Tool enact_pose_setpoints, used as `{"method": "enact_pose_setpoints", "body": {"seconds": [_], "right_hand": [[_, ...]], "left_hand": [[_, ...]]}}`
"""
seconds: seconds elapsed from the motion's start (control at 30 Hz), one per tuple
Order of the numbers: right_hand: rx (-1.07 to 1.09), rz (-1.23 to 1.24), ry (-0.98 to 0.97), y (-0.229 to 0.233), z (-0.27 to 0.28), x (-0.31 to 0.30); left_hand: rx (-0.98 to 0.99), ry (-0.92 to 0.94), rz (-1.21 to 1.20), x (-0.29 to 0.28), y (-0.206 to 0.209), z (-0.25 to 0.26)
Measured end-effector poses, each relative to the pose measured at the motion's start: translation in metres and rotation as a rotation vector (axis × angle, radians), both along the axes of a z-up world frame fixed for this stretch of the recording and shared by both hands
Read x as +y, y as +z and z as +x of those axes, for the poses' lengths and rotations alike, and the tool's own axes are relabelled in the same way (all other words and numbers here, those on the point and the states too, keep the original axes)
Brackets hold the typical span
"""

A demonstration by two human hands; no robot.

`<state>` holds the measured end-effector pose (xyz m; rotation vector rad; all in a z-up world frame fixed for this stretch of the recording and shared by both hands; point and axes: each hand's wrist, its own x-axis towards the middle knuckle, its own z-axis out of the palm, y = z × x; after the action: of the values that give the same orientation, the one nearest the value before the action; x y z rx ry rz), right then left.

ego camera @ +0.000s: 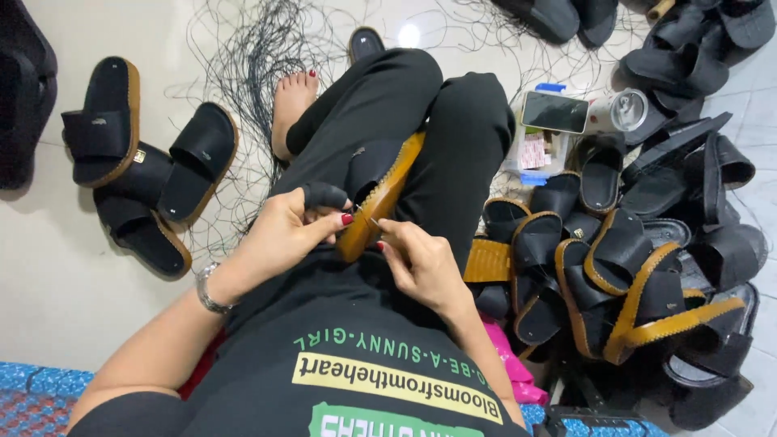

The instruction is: A person is hand-sewing a strap onto a black sandal using a needle and thread while sitting on the floor.

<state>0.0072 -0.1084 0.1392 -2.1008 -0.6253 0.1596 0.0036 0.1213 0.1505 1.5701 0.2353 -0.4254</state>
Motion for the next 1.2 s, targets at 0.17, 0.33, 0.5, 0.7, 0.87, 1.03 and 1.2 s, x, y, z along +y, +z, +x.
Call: {"method": "enact_pose_setpoints", "body": {"seconds": [0.17,0.33,0.5,0.7,0.87,1.03,1.2], "right_hand": [[-0.046,-0.065,-0.032,0.0,-0.01,0.004],[-0.055,-0.172,-0.046,-0.019,-0.023,0.0],[-0.161,-0.28,-0.017,-0.008,-0.03,-0.007],[-0.163,-0.33,-0.014,-0.005,-0.049,-0.029],[0.07,-0.432,0.038,-0.012,-0.06,-0.042],[0.199,-0.391,0.056,0.006,-0.069,-0.068],[0.156,-0.333,0.084,0.001,-0.057,-0.073]], "left_hand": [[-0.313,-0.189,0.399,0.003,0.008,-0.002],[-0.664,-0.07,0.565,-0.018,-0.025,-0.027],[-0.756,0.06,0.621,-0.025,-0.044,-0.031],[-0.822,0.07,0.604,-0.039,-0.047,-0.04],[-0.914,-0.119,0.624,-0.043,-0.043,-0.043],[-0.858,-0.038,0.693,-0.027,-0.036,-0.037],[-0.84,-0.017,0.699,-0.024,-0.027,-0.031]]}}
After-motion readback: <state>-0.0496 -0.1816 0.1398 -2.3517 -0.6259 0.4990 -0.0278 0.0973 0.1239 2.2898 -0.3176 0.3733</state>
